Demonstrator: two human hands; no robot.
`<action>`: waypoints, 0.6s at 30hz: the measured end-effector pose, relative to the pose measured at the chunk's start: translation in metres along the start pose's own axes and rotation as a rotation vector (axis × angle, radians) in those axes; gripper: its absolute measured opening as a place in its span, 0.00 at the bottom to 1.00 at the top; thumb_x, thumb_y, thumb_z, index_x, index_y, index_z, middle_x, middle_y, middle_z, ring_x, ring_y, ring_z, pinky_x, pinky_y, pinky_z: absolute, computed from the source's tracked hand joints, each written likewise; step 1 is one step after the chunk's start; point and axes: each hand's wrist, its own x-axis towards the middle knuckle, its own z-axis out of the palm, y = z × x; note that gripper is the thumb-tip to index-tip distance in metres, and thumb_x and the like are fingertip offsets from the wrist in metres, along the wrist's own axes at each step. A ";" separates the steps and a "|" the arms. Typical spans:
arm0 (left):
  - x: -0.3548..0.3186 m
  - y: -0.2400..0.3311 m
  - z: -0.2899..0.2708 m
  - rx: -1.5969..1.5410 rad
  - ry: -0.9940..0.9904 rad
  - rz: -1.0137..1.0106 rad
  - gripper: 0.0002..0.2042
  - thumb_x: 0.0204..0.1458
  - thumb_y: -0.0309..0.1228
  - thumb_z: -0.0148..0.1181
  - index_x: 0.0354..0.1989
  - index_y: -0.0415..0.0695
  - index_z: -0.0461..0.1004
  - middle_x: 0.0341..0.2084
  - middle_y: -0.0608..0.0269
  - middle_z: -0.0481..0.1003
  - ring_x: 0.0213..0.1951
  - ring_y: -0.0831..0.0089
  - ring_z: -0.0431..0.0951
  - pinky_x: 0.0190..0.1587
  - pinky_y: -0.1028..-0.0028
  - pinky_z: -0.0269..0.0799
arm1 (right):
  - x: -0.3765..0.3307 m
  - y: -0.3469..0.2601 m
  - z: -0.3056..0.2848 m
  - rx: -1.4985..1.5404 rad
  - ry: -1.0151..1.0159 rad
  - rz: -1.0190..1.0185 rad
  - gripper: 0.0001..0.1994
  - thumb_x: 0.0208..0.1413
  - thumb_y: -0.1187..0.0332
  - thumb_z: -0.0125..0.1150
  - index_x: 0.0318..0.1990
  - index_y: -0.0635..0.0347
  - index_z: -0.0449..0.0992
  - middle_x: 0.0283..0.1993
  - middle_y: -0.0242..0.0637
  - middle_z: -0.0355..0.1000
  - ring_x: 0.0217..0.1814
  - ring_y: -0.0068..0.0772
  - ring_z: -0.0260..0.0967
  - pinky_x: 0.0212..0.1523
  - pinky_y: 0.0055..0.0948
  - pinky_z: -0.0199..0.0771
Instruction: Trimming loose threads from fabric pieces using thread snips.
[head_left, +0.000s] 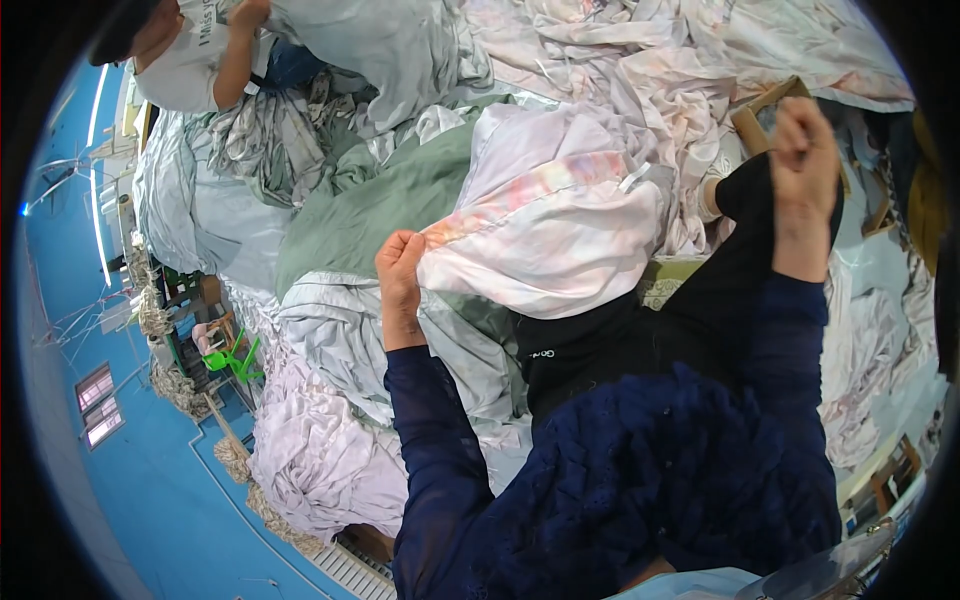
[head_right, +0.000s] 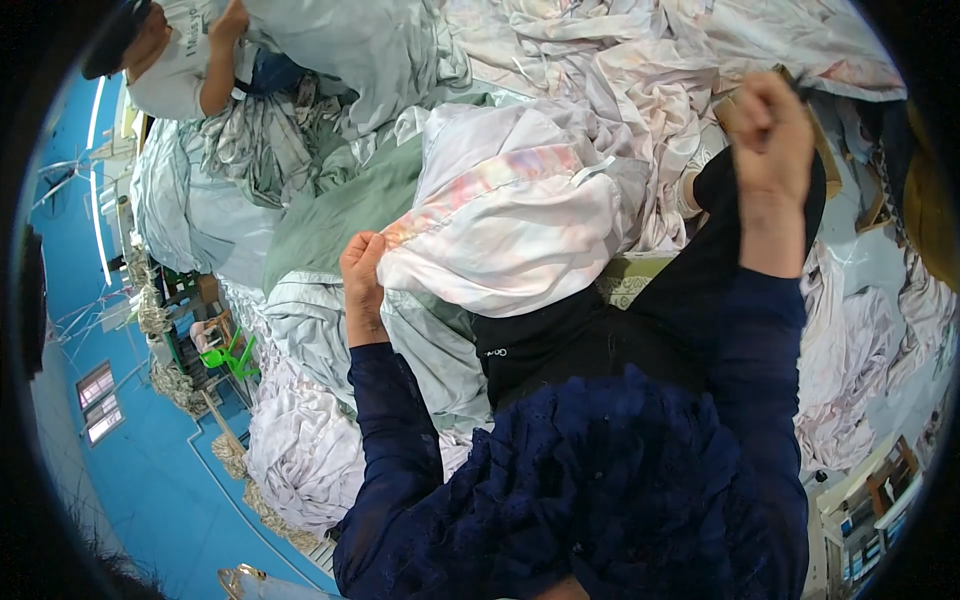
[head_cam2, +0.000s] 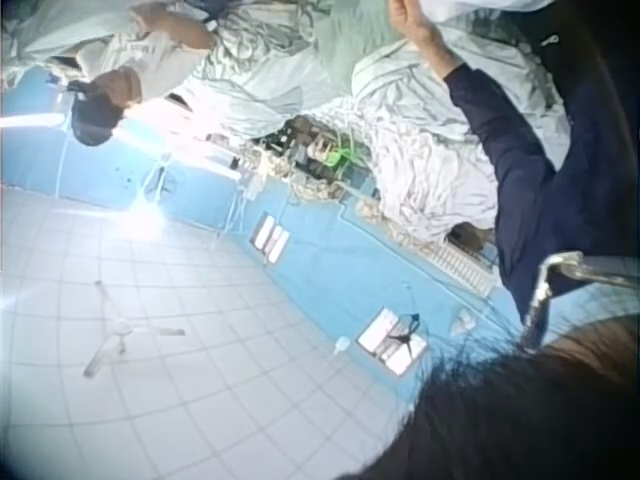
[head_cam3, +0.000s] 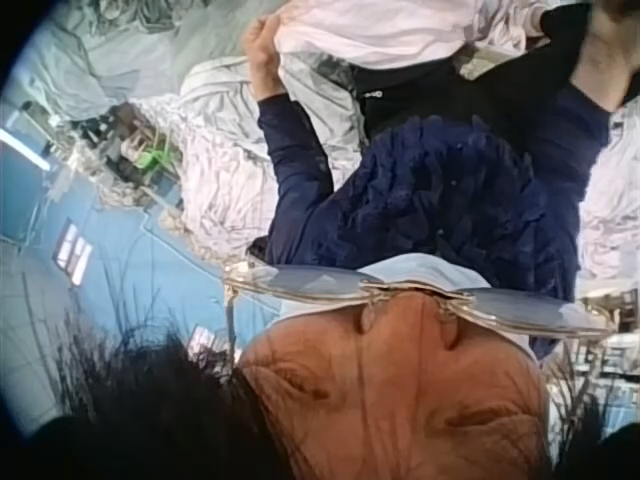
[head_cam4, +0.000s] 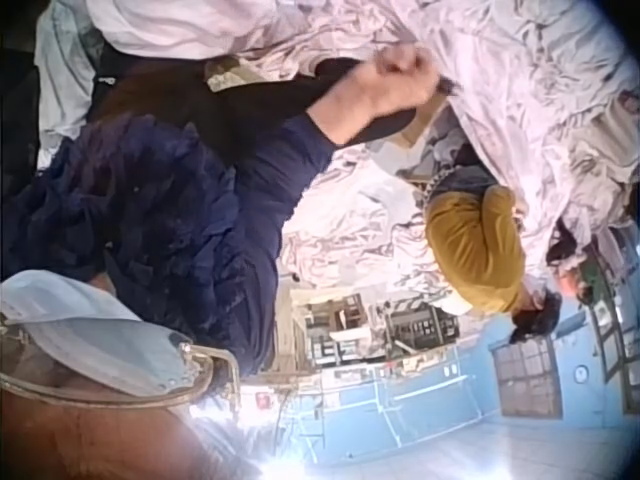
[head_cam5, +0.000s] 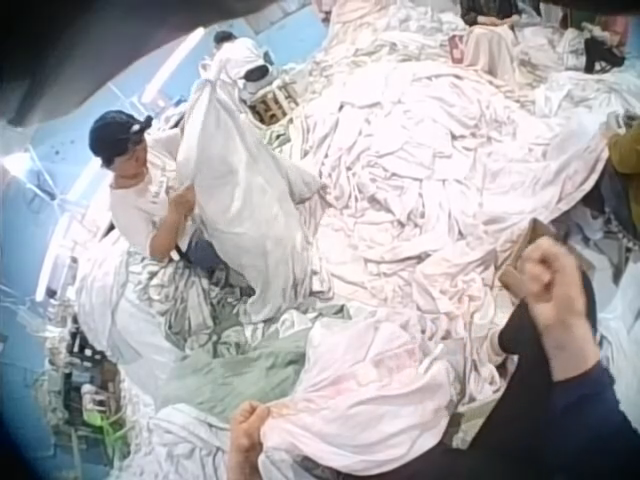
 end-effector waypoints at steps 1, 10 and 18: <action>0.003 0.001 0.004 0.000 -0.016 0.004 0.05 0.58 0.28 0.57 0.33 0.40 0.73 0.28 0.67 0.77 0.28 0.83 0.72 0.34 0.81 0.67 | 0.002 -0.029 -0.006 -0.009 0.123 -0.042 0.06 0.60 0.74 0.52 0.34 0.69 0.68 0.23 0.25 0.55 0.18 0.11 0.47 0.14 0.13 0.41; -0.002 0.007 0.003 -0.080 0.047 0.059 0.04 0.58 0.26 0.56 0.33 0.39 0.74 0.27 0.68 0.76 0.28 0.84 0.71 0.33 0.83 0.66 | 0.006 -0.167 -0.207 -1.511 0.501 -0.251 0.14 0.60 0.67 0.58 0.50 0.65 0.74 0.25 0.26 0.67 0.23 0.16 0.58 0.25 0.17 0.58; -0.022 0.032 -0.009 -0.102 0.095 0.132 0.03 0.56 0.25 0.57 0.33 0.38 0.74 0.26 0.68 0.76 0.26 0.83 0.72 0.31 0.83 0.67 | -0.033 -0.050 -0.020 -1.296 -0.164 -0.438 0.21 0.60 0.72 0.57 0.61 0.56 0.68 0.47 0.28 0.73 0.29 0.14 0.61 0.30 0.16 0.64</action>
